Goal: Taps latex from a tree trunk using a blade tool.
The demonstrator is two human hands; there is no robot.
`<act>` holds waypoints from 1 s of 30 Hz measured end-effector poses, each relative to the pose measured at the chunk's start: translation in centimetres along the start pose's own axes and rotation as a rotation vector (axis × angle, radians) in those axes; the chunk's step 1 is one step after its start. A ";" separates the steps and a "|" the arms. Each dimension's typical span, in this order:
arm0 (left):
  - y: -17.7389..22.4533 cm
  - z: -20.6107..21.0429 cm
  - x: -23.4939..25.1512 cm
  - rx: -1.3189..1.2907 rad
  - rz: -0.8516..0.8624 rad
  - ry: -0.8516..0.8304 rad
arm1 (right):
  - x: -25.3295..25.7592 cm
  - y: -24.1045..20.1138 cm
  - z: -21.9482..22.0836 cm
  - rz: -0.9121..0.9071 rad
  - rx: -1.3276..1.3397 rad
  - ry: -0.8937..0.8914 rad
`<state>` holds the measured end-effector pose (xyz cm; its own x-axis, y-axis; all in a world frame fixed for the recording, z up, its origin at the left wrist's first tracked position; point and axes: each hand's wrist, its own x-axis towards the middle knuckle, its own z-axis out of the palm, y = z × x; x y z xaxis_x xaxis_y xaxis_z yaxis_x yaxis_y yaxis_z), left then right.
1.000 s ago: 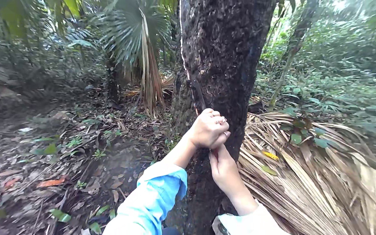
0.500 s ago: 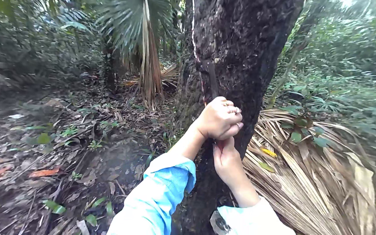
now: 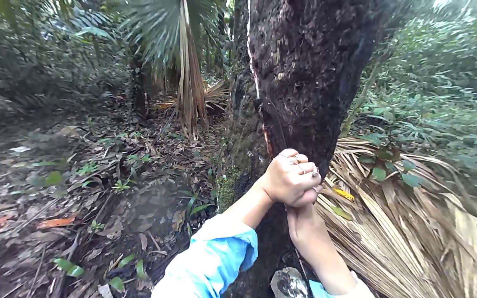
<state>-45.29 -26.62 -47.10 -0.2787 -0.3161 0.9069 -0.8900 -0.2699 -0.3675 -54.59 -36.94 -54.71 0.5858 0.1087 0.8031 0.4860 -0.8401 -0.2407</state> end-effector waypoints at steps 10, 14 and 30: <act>1.0 0.1 -0.5 -0.066 -0.015 -0.001 | -1.7 -0.1 0.3 0.023 -0.040 0.023; 0.7 1.2 -1.6 -0.006 -0.008 0.023 | -1.4 1.5 1.3 0.030 -0.022 0.015; 1.5 0.7 -3.3 0.075 0.037 0.004 | -2.5 -0.3 1.2 0.160 0.118 -0.056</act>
<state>-45.43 -26.58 -50.78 -0.3122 -0.3232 0.8934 -0.8498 -0.3253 -0.4147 -55.37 -36.33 -57.30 0.6949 0.0110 0.7191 0.4547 -0.7814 -0.4274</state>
